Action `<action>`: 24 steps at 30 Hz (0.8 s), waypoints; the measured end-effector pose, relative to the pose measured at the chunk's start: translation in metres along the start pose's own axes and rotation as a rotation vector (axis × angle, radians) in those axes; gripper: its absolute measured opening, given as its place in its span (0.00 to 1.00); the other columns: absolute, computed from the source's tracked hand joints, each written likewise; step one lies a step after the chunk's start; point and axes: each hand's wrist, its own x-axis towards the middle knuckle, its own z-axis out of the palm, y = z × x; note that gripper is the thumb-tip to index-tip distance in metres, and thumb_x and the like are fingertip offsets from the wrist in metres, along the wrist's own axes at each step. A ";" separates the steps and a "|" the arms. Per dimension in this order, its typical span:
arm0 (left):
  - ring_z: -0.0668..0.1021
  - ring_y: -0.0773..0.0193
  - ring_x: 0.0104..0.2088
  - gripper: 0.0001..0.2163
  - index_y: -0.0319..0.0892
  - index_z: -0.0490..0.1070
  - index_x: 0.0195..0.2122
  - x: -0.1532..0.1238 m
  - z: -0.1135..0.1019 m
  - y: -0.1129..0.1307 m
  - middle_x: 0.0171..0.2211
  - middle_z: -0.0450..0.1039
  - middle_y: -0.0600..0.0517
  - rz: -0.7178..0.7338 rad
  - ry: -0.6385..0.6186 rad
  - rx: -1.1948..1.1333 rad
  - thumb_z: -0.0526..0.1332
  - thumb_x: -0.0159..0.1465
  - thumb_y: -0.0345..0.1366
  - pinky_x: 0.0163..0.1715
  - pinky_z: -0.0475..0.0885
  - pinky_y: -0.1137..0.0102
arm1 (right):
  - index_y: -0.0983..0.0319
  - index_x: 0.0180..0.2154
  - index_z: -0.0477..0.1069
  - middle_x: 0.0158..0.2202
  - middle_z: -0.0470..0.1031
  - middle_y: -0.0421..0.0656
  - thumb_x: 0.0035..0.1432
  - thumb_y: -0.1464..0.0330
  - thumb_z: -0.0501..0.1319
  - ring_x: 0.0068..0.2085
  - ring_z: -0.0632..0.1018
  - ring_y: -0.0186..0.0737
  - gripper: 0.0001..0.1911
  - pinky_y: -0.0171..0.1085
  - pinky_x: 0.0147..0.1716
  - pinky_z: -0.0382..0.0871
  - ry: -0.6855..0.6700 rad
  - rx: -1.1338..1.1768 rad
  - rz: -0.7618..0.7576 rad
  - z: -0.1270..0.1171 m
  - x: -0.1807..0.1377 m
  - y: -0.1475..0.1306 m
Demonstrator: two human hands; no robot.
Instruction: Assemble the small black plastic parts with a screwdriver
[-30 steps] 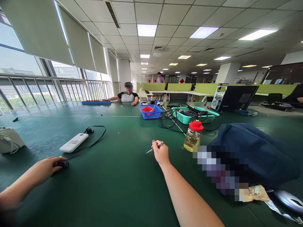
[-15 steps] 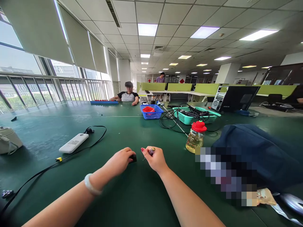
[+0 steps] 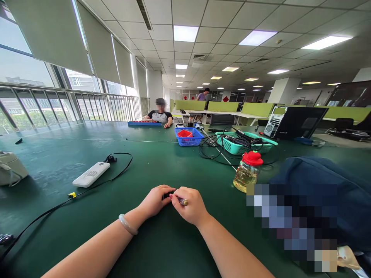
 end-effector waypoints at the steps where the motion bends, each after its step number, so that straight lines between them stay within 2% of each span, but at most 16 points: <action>1: 0.76 0.59 0.49 0.14 0.44 0.75 0.49 0.000 0.000 0.000 0.49 0.76 0.48 0.003 -0.009 -0.003 0.59 0.62 0.36 0.54 0.68 0.65 | 0.59 0.20 0.64 0.19 0.63 0.37 0.65 0.65 0.50 0.21 0.64 0.32 0.20 0.32 0.23 0.57 -0.010 -0.029 -0.020 0.000 0.000 -0.001; 9: 0.76 0.59 0.50 0.18 0.43 0.76 0.49 0.001 0.002 -0.002 0.49 0.77 0.50 -0.022 -0.002 -0.042 0.59 0.57 0.29 0.55 0.68 0.67 | 0.61 0.21 0.67 0.20 0.69 0.39 0.60 0.68 0.54 0.22 0.67 0.33 0.15 0.35 0.24 0.53 -0.177 -0.252 -0.304 0.012 -0.004 -0.012; 13: 0.77 0.58 0.49 0.19 0.43 0.76 0.49 0.001 0.001 -0.002 0.48 0.78 0.51 -0.051 -0.031 -0.055 0.58 0.56 0.30 0.53 0.70 0.67 | 0.61 0.21 0.69 0.21 0.70 0.40 0.59 0.70 0.54 0.22 0.67 0.33 0.15 0.36 0.24 0.52 -0.227 -0.343 -0.345 0.018 -0.005 -0.015; 24: 0.78 0.60 0.48 0.19 0.45 0.76 0.49 -0.001 0.000 0.000 0.47 0.79 0.52 -0.043 -0.019 -0.013 0.57 0.57 0.30 0.52 0.70 0.68 | 0.61 0.18 0.66 0.18 0.66 0.39 0.61 0.69 0.53 0.20 0.64 0.32 0.19 0.36 0.22 0.49 -0.175 -0.332 -0.380 0.010 -0.004 -0.014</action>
